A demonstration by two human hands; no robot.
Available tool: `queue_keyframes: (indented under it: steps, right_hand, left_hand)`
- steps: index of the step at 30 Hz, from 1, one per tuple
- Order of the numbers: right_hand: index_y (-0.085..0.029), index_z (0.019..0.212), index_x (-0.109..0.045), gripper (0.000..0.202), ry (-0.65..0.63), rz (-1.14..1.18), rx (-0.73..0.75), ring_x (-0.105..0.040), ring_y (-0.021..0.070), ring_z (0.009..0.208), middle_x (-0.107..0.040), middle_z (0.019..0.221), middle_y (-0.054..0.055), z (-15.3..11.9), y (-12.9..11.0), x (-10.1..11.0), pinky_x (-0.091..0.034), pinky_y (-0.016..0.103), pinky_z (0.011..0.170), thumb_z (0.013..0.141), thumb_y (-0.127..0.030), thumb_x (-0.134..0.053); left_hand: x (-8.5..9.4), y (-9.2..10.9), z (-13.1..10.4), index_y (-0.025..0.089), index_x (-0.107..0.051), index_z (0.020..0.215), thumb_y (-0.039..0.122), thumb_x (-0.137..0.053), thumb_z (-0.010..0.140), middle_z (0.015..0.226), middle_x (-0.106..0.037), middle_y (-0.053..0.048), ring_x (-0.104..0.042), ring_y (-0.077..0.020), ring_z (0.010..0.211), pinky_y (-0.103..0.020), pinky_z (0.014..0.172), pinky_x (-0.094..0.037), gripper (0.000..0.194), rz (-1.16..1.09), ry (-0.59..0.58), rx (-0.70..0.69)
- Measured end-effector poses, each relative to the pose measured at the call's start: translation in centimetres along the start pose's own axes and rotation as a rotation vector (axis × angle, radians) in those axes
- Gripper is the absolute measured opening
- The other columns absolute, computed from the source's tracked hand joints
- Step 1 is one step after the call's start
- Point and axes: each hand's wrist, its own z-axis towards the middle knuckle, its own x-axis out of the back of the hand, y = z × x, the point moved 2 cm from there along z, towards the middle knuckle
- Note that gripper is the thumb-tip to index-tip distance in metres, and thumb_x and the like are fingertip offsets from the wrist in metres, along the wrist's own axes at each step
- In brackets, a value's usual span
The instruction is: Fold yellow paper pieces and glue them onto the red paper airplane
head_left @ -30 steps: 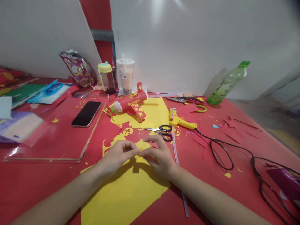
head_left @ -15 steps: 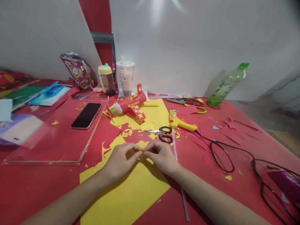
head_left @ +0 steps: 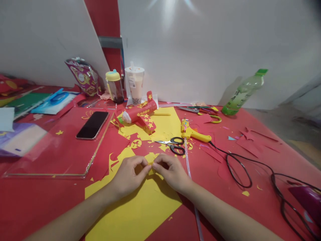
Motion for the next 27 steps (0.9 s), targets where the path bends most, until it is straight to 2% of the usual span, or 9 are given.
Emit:
queue_keyframes:
  steps: [3, 6, 13, 17, 21, 23, 27]
  right_hand:
    - [-0.017, 0.065, -0.052, 0.009, 0.021, -0.031, 0.021, -0.041, 0.0085, 0.051, -0.049, 0.058, -0.002, 0.03, -0.21, -0.03, -0.033, 0.021, 0.05, 0.073, -0.021, -0.05]
    - [-0.017, 0.07, -0.055, 0.001, 0.031, -0.016, -0.02, -0.041, 0.0078, 0.05, -0.05, 0.057, -0.003, 0.14, -0.36, 0.0, -0.034, 0.02, 0.049, 0.069, -0.017, -0.053]
    - [-0.017, 0.061, -0.054, 0.008, 0.034, -0.051, -0.008, -0.044, 0.0081, 0.05, -0.053, 0.056, -0.002, 0.11, -0.61, 0.06, -0.035, 0.02, 0.05, 0.068, -0.014, -0.053]
    - [-0.018, 0.06, -0.049, 0.013, 0.081, -0.067, 0.052, -0.045, 0.0087, 0.047, -0.051, 0.051, -0.003, 0.1, -0.31, -0.01, -0.036, 0.021, 0.048, 0.072, -0.02, -0.05]
    - [-0.019, 0.066, -0.044, 0.013, 0.133, 0.088, 0.007, -0.048, 0.0091, 0.045, -0.051, 0.052, -0.003, 0.41, 0.25, 0.12, -0.038, 0.021, 0.046, 0.078, -0.026, -0.043]
    - [-0.019, 0.07, -0.045, 0.009, 0.075, 0.084, 0.031, -0.049, 0.0095, 0.047, -0.053, 0.056, -0.002, 0.53, 0.23, 0.07, -0.039, 0.021, 0.047, 0.076, -0.026, -0.046]
    - [-0.018, 0.064, -0.047, 0.014, -0.026, -0.165, 0.154, -0.043, 0.0086, 0.047, -0.05, 0.054, -0.002, 0.42, -0.27, -0.07, -0.034, 0.021, 0.047, 0.078, -0.022, -0.046]
  left_hand:
    - [0.04, 0.0, -0.02, 0.016, -0.054, 0.061, 0.026, -0.047, 0.077, 0.058, -0.058, 0.001, -0.053, -0.0121, 0.056, -0.022, 0.056, -0.041, 0.021, -0.003, -0.012, 0.003]
    - [0.05, -0.03, -0.02, 0.017, -0.054, 0.06, 0.026, -0.046, 0.078, 0.058, -0.058, 0.001, -0.053, -0.0124, 0.056, -0.022, 0.055, -0.04, 0.021, 0.009, -0.03, -0.011]
    - [0.02, -0.04, 0.0, 0.017, -0.052, 0.062, 0.023, -0.044, 0.078, 0.06, -0.058, 0.0, -0.053, -0.0134, 0.058, -0.024, 0.057, -0.039, 0.019, 0.11, -0.045, -0.08]
    - [0.24, 0.12, -0.04, 0.017, -0.049, 0.061, 0.022, -0.042, 0.078, 0.06, -0.056, 0.0, -0.052, -0.0135, 0.059, -0.025, 0.059, -0.04, 0.019, 0.11, -0.03, -0.116]
    - [0.38, 0.19, -0.05, 0.018, -0.048, 0.061, 0.022, -0.041, 0.079, 0.061, -0.055, 0.0, -0.051, -0.0133, 0.06, -0.025, 0.06, -0.04, 0.019, 0.053, -0.012, -0.101]
    - [0.39, 0.19, -0.04, 0.018, -0.047, 0.062, 0.023, -0.041, 0.079, 0.06, -0.054, 0.0, -0.051, -0.0132, 0.059, -0.025, 0.059, -0.04, 0.02, 0.02, 0.016, -0.083]
    - [0.39, 0.24, -0.02, 0.018, -0.047, 0.061, 0.024, -0.042, 0.079, 0.059, -0.053, 0.0, -0.051, -0.0138, 0.059, -0.025, 0.059, -0.04, 0.02, 0.011, 0.096, -0.069]
